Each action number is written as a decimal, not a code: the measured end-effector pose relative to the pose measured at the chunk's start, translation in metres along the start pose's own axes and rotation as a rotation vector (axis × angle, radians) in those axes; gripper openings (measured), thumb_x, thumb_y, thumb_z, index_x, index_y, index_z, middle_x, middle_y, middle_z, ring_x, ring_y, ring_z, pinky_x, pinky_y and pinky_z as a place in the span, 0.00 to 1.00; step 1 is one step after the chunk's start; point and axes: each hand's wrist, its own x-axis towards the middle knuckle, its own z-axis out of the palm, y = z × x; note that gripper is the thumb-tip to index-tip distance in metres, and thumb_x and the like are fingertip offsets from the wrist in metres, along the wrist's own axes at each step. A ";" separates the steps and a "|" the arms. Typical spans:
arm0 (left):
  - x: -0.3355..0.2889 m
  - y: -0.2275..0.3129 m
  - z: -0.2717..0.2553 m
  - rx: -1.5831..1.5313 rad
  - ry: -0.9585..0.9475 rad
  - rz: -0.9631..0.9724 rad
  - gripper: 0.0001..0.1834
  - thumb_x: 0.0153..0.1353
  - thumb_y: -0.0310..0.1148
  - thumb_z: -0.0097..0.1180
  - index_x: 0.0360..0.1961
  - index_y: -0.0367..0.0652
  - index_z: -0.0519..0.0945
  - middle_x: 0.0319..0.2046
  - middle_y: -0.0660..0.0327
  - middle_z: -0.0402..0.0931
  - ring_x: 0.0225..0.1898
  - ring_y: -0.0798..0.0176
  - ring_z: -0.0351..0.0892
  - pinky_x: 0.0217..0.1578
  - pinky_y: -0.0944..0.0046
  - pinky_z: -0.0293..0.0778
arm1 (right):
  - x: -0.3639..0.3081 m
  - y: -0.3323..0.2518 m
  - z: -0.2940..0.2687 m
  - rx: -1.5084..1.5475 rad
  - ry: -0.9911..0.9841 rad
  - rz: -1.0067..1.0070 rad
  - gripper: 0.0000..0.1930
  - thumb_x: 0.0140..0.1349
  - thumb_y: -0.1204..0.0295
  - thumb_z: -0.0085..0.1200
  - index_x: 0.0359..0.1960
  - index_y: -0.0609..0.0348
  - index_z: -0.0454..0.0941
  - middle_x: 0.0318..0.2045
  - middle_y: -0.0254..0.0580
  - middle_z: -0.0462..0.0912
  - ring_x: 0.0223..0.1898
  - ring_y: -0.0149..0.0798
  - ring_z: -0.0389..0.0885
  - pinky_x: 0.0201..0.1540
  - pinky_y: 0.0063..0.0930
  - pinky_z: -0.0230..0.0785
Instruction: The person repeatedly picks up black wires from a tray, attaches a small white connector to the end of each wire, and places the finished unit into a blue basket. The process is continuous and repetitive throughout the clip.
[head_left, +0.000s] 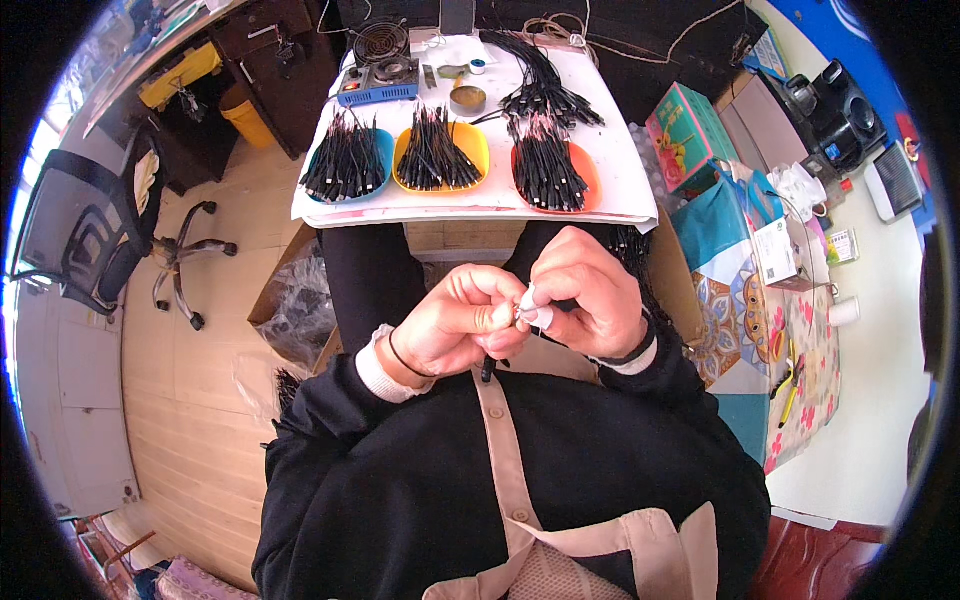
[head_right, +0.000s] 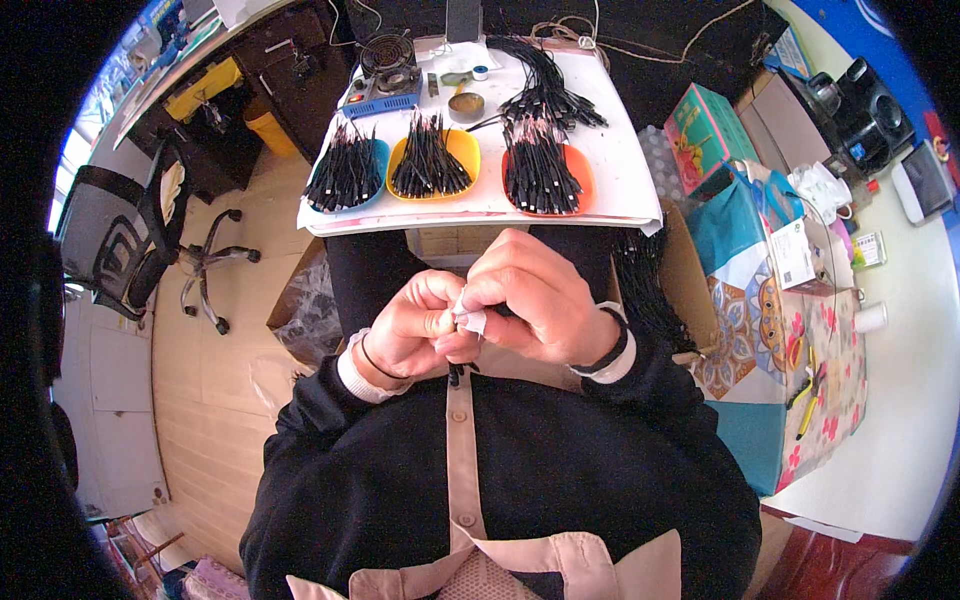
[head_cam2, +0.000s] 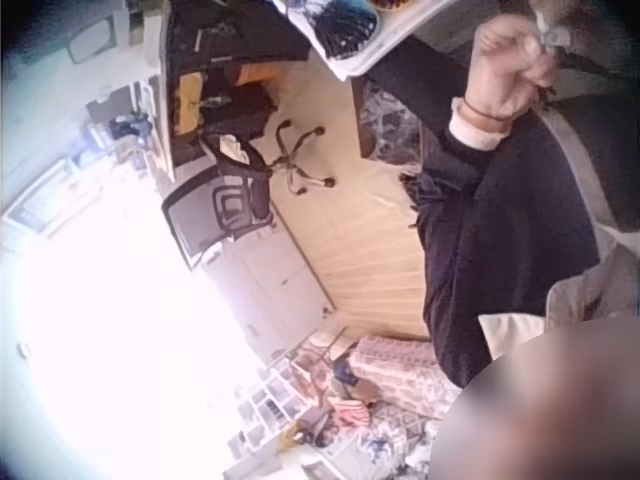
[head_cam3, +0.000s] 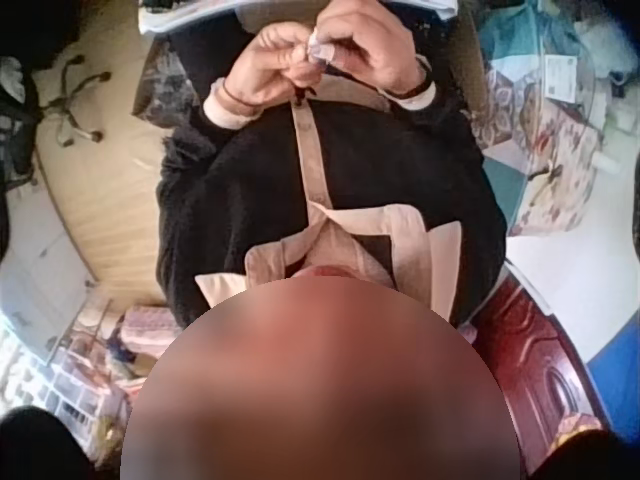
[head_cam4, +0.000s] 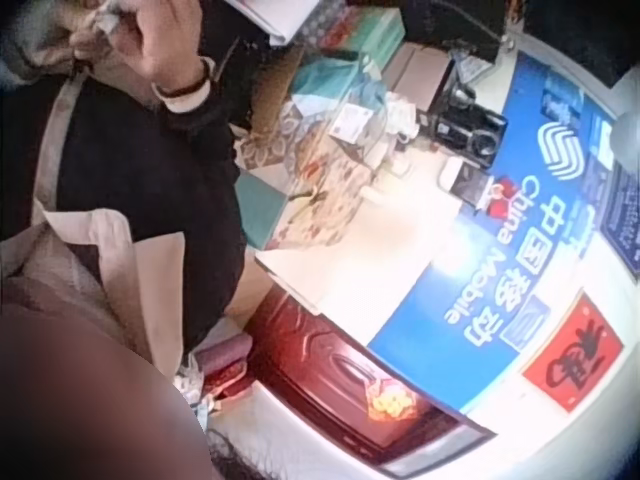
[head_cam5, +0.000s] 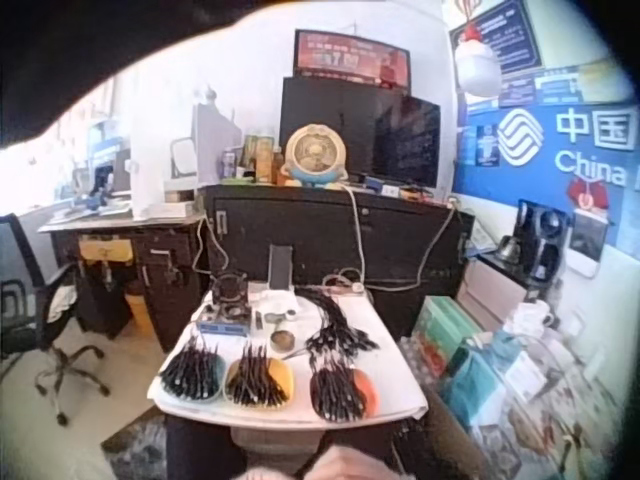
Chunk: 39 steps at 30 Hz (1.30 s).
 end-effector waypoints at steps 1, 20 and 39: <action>-0.001 0.003 0.002 0.198 0.040 0.072 0.08 0.62 0.26 0.57 0.41 0.33 0.80 0.28 0.59 0.78 0.25 0.71 0.69 0.27 0.70 0.65 | -0.002 -0.001 0.003 0.043 0.007 0.078 0.06 0.56 0.77 0.59 0.33 0.62 0.75 0.30 0.41 0.76 0.31 0.39 0.75 0.34 0.26 0.67; 0.017 0.045 -0.016 0.759 0.486 0.116 0.06 0.62 0.23 0.57 0.38 0.32 0.83 0.26 0.64 0.78 0.26 0.76 0.72 0.29 0.74 0.71 | -0.020 0.066 0.030 0.603 0.262 0.558 0.06 0.63 0.74 0.56 0.37 0.63 0.74 0.33 0.32 0.72 0.31 0.22 0.69 0.34 0.17 0.63; 0.205 0.230 -0.179 2.675 0.118 -0.084 0.04 0.54 0.27 0.55 0.27 0.38 0.79 0.31 0.51 0.75 0.34 0.47 0.80 0.36 0.53 0.76 | -0.085 0.147 0.058 0.581 -0.179 0.865 0.07 0.63 0.72 0.53 0.36 0.63 0.76 0.30 0.38 0.78 0.25 0.32 0.75 0.28 0.24 0.67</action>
